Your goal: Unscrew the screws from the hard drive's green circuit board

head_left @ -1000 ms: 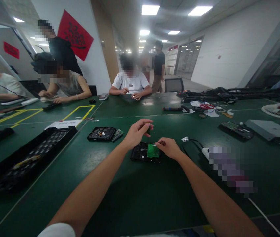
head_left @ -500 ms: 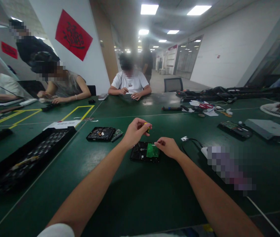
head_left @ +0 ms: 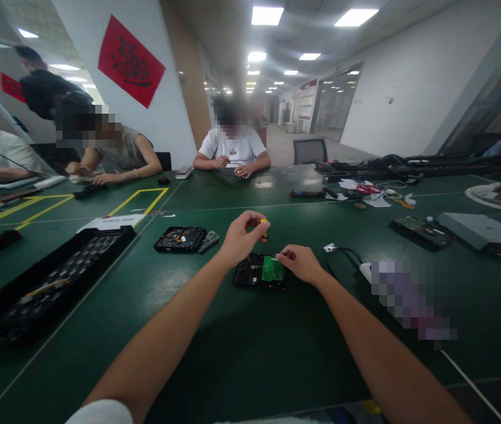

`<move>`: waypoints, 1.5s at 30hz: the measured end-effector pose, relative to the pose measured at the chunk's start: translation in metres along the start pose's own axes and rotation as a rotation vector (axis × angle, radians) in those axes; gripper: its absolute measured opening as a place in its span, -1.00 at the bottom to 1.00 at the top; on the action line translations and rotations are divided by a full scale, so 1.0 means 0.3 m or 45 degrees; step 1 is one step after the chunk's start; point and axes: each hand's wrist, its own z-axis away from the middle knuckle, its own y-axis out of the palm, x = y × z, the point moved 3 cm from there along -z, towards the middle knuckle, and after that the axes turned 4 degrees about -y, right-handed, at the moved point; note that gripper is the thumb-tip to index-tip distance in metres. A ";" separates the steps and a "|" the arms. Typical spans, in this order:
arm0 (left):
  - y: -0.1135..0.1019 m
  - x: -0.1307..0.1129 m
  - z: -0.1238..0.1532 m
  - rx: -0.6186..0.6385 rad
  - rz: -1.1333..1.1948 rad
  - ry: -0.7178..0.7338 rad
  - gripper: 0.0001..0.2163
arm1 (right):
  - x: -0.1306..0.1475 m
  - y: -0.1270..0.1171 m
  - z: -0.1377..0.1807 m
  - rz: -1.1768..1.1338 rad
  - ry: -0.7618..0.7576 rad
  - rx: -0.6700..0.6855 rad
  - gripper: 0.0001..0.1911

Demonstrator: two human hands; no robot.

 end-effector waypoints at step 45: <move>0.004 -0.010 0.000 0.061 0.208 -0.157 -0.71 | 0.008 -0.004 -0.001 0.017 -0.002 0.009 -0.68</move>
